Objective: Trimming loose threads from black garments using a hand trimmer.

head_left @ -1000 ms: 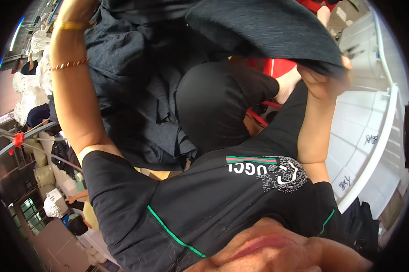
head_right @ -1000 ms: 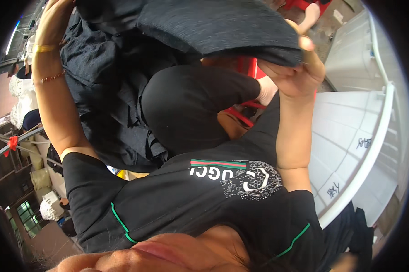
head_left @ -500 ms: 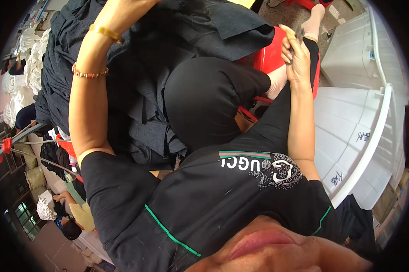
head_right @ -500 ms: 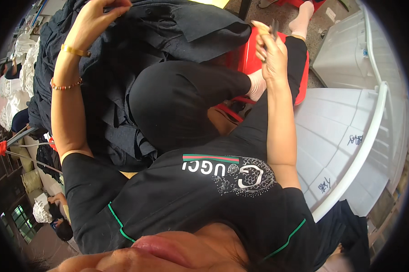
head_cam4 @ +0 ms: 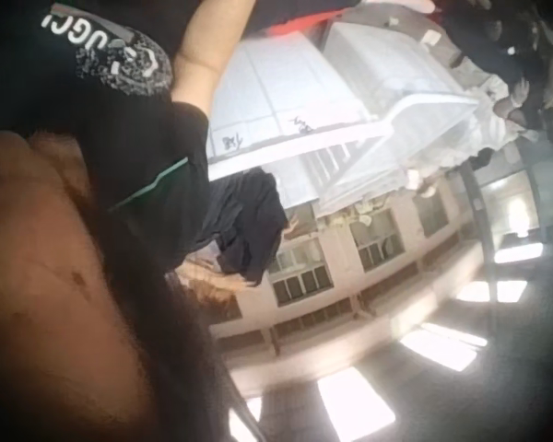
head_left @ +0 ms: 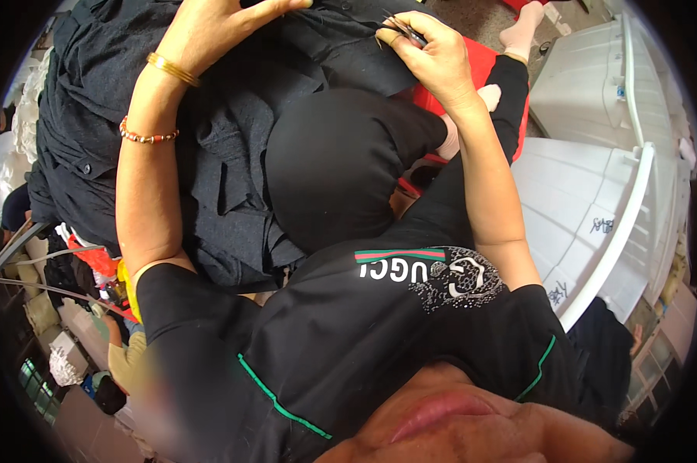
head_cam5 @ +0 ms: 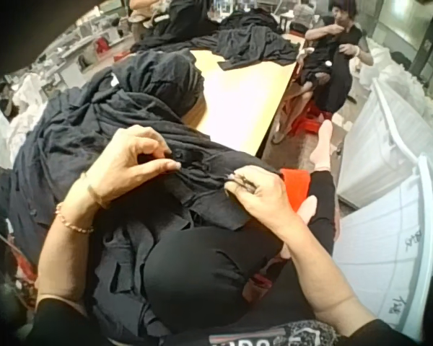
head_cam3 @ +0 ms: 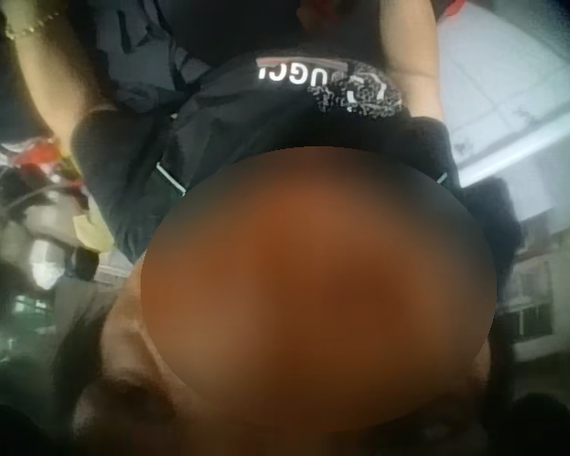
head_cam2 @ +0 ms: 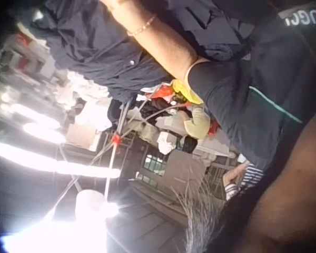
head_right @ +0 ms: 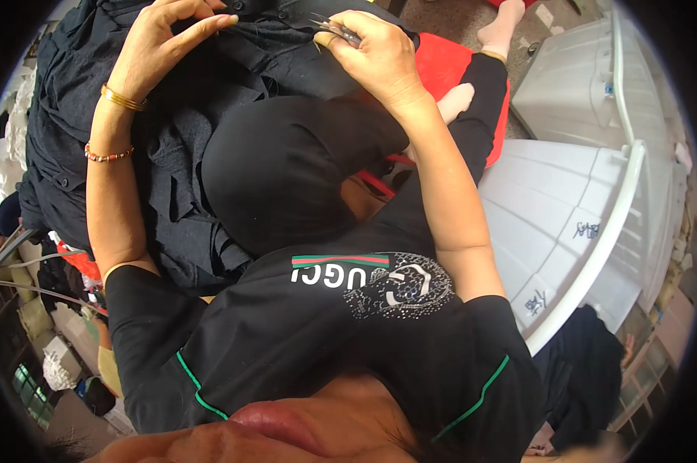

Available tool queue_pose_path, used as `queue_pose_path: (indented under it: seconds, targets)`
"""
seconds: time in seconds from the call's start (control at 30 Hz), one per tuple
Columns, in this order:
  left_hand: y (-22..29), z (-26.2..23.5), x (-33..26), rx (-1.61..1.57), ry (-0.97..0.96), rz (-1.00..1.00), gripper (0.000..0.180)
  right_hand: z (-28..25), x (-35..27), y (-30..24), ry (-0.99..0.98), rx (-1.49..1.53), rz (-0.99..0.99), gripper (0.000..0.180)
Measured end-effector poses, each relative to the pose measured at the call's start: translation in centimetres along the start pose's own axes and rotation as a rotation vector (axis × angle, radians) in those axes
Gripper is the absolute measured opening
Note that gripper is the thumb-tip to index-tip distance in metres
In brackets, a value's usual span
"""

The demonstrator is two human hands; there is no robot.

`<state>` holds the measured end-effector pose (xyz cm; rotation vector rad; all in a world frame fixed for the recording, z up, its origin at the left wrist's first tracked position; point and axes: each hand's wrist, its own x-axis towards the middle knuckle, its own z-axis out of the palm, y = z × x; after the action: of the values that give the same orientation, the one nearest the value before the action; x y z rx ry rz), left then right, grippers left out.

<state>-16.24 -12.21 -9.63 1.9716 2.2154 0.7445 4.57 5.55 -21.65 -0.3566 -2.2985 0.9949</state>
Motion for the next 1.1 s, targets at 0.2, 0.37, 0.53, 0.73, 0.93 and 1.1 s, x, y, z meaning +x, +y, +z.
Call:
queue_pose_path:
  seconds: [0.2,0.37,0.53,0.73,0.93,1.1]
  targets:
    - [-0.1,2.8,0.9,0.077,0.166,0.196,0.033,-6.0,0.8,-1.5,0.024,0.786,0.298,0.016]
    - [-0.5,2.2,0.5,-0.715,-0.001,-0.209,0.016,-8.1,2.0,-0.5,0.092,0.898,0.271,0.011]
    - [-1.5,2.0,-0.2,-1.073,0.005,-0.322,0.020,-4.9,4.5,0.5,0.109,0.464,0.211,0.015]
    - [-4.2,3.5,-0.3,-1.123,0.017,-0.380,0.019,-1.1,5.4,-4.6,-0.024,0.072,-0.213,0.028]
    - [-3.5,3.9,-0.1,-1.230,0.008,-0.271,0.019,1.3,5.9,-5.5,0.008,-0.065,-0.383,0.029]
    - [-4.0,4.3,0.0,-1.281,0.012,0.026,0.020,1.9,6.0,-6.3,0.049,-0.092,-0.413,0.029]
